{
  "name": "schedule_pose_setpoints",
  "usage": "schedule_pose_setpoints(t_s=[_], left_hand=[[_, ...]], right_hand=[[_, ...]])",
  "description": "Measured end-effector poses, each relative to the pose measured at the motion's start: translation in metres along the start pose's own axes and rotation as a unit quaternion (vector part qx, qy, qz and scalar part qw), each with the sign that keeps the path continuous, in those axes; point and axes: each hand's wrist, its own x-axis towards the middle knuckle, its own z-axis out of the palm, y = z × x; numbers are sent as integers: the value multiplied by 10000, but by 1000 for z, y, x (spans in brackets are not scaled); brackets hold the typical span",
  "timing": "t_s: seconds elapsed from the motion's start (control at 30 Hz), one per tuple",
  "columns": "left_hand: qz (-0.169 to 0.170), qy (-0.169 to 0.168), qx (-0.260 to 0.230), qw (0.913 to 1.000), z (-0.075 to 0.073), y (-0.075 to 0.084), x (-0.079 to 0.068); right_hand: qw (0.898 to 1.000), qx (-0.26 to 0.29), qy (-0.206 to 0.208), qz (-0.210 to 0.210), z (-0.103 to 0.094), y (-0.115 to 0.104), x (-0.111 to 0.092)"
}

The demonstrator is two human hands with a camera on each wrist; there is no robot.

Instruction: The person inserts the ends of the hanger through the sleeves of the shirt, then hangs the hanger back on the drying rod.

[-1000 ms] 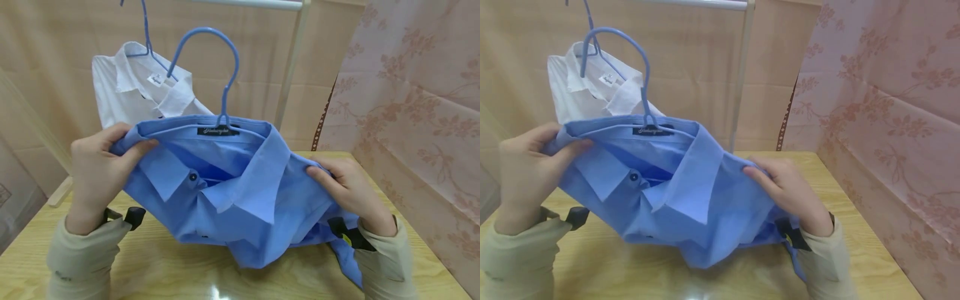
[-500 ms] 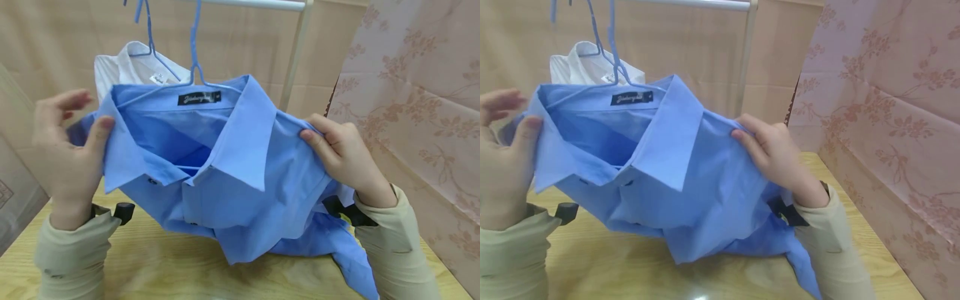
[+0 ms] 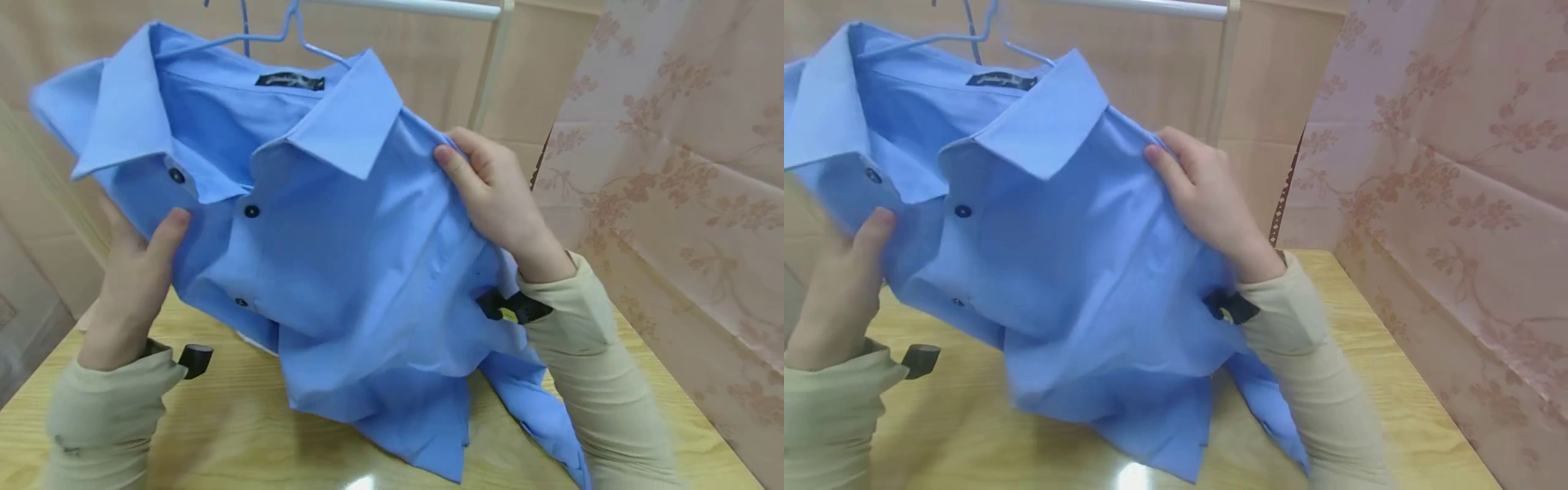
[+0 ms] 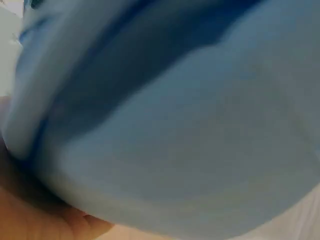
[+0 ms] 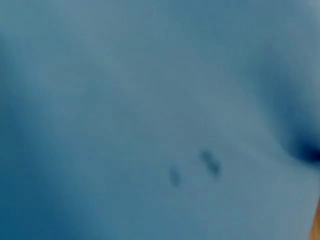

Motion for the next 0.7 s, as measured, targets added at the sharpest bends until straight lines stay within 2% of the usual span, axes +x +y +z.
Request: schedule_pose_setpoints(t_s=[0.1, 0.17, 0.27, 0.33, 0.4, 0.47, 0.53, 0.6, 0.63, 0.7], left_hand=[[-301, -567, 595, 9962, -6, -8, 0], [-556, -1009, 1326, 9844, -10, -14, -2], [-619, -1482, 2197, 9623, -10, -27, -5], [-656, -1680, 2276, 9569, -11, -35, -7], [-863, -1850, 2222, 9534, -13, -43, -10], [-1205, -2097, 2335, 9418, -14, -50, -16], [-1542, -2392, 2522, 9249, -13, -58, -23], [-1649, -2507, 2717, 9144, -9, -64, -28], [-1581, -2483, 2830, 9128, -7, -67, -29], [-1380, -2165, 2818, 9245, -3, -70, -30]], right_hand=[[9989, -285, -232, 282, 20, -1, 8], [9980, -434, -270, 366, 33, -3, 12], [9970, -709, -233, 220, 52, -8, 17], [9959, -877, -193, 71, 64, -12, 19], [9951, -980, -131, -15, 74, -15, 20], [9952, -979, -10, -8, 81, -20, 21], [9953, -967, 88, 49, 87, -24, 23], [9954, -943, 122, 72, 93, -28, 26], [9956, -923, 112, 89, 96, -30, 27], [9954, -955, 54, 83, 104, -34, 30]])
